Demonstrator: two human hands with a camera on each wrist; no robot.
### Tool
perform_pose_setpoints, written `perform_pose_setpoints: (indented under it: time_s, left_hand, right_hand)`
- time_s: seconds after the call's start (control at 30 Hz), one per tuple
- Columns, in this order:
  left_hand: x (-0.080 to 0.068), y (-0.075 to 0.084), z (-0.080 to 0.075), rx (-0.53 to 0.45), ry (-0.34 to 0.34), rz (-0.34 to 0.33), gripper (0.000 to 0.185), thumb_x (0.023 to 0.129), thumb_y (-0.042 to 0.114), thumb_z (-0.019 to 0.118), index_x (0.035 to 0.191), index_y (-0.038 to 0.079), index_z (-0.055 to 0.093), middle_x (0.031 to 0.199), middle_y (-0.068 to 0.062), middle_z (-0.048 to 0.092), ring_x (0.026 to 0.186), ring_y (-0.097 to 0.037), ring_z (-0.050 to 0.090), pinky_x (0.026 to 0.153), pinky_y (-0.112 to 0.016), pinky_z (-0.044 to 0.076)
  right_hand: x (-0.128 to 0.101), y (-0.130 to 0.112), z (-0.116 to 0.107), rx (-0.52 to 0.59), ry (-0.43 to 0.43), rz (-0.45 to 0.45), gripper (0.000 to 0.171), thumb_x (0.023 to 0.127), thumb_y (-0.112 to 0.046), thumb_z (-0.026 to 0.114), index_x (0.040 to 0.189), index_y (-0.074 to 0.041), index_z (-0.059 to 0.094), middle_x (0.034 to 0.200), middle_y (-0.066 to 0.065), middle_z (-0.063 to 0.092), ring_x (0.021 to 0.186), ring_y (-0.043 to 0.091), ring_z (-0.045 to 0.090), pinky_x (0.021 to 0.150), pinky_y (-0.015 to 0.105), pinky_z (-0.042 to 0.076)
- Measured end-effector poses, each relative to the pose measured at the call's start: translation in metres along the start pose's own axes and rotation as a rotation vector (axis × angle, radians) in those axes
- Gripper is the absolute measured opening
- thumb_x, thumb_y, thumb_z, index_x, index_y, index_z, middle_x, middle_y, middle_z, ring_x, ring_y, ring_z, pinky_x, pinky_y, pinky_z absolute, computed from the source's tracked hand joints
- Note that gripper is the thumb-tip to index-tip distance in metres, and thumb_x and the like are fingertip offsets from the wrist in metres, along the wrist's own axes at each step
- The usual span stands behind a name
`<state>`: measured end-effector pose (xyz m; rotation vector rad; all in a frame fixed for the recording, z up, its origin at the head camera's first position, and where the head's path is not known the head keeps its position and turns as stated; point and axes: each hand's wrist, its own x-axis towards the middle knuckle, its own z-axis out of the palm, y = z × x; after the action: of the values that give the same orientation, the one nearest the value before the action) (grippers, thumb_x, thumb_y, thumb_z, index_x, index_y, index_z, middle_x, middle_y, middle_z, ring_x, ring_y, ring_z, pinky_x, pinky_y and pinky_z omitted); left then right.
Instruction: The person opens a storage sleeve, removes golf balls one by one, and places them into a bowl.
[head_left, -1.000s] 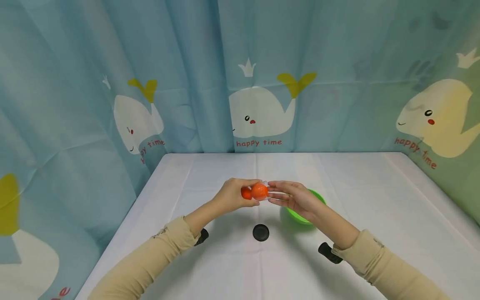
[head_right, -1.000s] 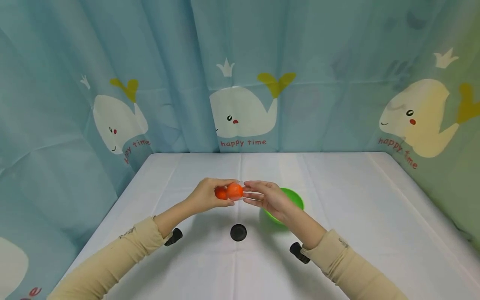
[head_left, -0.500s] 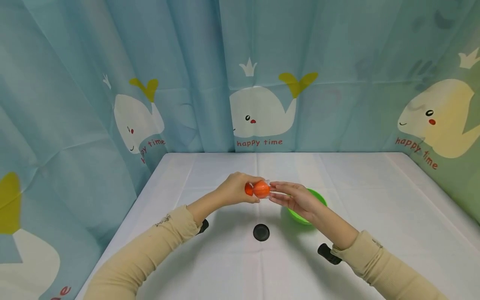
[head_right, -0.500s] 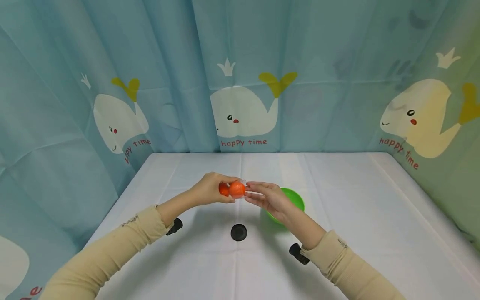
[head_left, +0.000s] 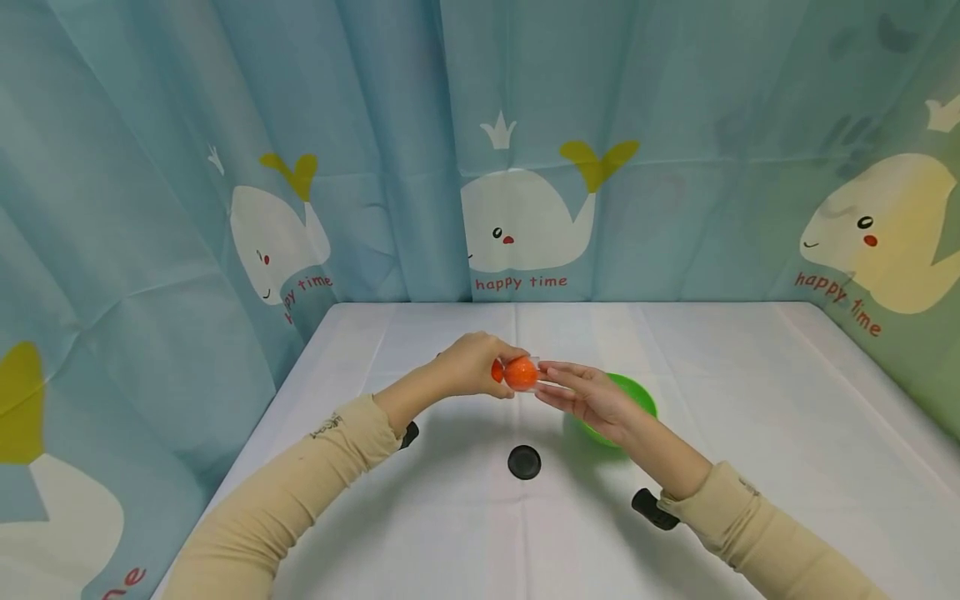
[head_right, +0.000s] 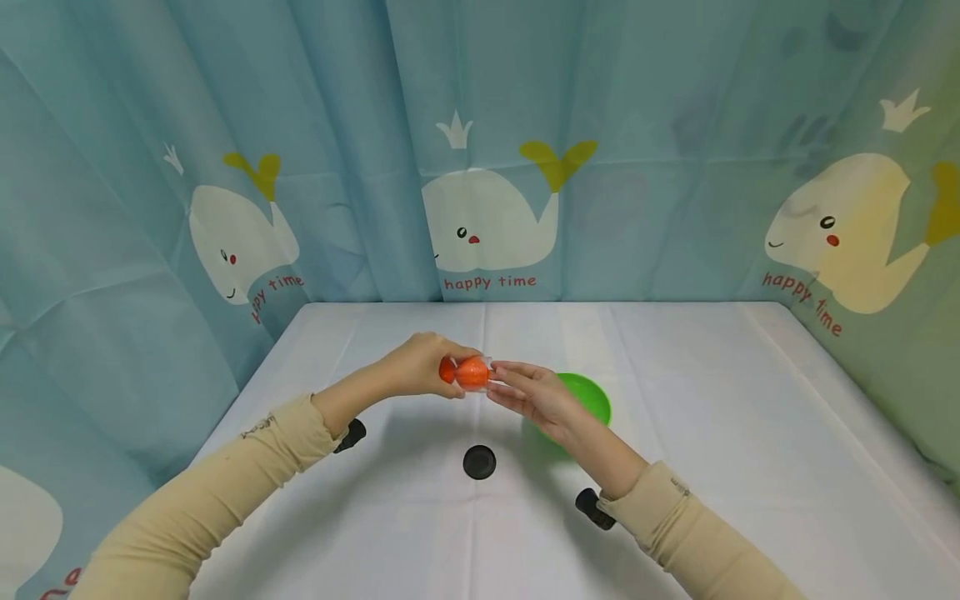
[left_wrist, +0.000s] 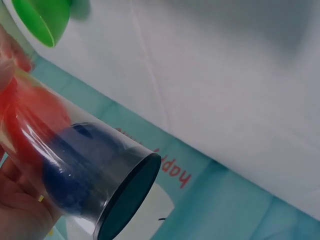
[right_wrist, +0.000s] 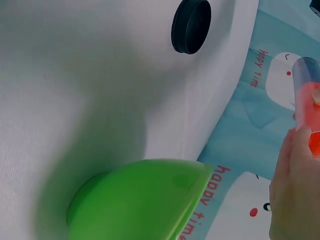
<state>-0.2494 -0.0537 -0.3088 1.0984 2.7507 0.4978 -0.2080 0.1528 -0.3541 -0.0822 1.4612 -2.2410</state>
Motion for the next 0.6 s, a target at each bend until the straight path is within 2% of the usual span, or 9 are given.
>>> perform_pose_setpoints:
  time_s: [0.13, 0.27, 0.33, 0.47, 0.6]
  left_hand:
    - [0.002, 0.001, -0.004, 0.051, -0.017, 0.007, 0.052, 0.076, 0.02, 0.08, 0.124, 0.011, 0.063, 0.107, -0.003, 0.071, 0.087, -0.016, 0.058, 0.079, -0.026, 0.05]
    - [0.005, 0.003, -0.009, 0.108, -0.034, 0.017, 0.051, 0.075, 0.02, 0.08, 0.123, 0.013, 0.065, 0.106, -0.001, 0.071, 0.089, -0.016, 0.059, 0.082, -0.029, 0.049]
    - [0.006, 0.004, -0.012, 0.133, -0.047, 0.019, 0.05, 0.074, 0.021, 0.08, 0.122, 0.015, 0.065, 0.105, 0.0, 0.071, 0.089, -0.016, 0.059, 0.082, -0.029, 0.049]
    - [0.007, 0.007, -0.016, 0.148, -0.064, 0.007, 0.049, 0.073, 0.02, 0.081, 0.12, 0.017, 0.067, 0.104, 0.002, 0.071, 0.087, -0.014, 0.059, 0.078, -0.027, 0.05]
    - [0.007, 0.007, -0.018, 0.132, -0.067, -0.017, 0.051, 0.073, 0.018, 0.081, 0.122, 0.016, 0.065, 0.107, 0.0, 0.071, 0.086, -0.014, 0.057, 0.074, -0.024, 0.05]
  right_hand:
    - [0.002, 0.002, -0.002, 0.042, -0.011, -0.004, 0.044, 0.096, -0.008, 0.051, 0.133, 0.01, 0.037, 0.1, 0.001, 0.065, 0.092, 0.014, 0.068, 0.086, 0.024, 0.053]
    - [0.003, 0.004, -0.003, 0.102, -0.019, -0.004, 0.017, 0.095, -0.007, 0.052, 0.112, -0.002, 0.055, 0.099, 0.003, 0.066, 0.091, 0.015, 0.068, 0.085, 0.025, 0.054]
    - [0.004, 0.004, -0.003, 0.117, -0.019, -0.002, 0.01, 0.095, -0.007, 0.053, 0.104, -0.007, 0.059, 0.099, 0.003, 0.066, 0.09, 0.015, 0.069, 0.084, 0.025, 0.054]
    - [0.005, 0.005, -0.002, 0.11, -0.005, 0.004, 0.013, 0.095, -0.007, 0.053, 0.108, -0.005, 0.056, 0.098, 0.003, 0.066, 0.09, 0.015, 0.068, 0.083, 0.025, 0.054]
    - [0.006, 0.005, -0.001, 0.088, 0.011, 0.004, 0.03, 0.095, -0.008, 0.053, 0.122, 0.003, 0.046, 0.099, 0.002, 0.066, 0.09, 0.014, 0.068, 0.083, 0.023, 0.054]
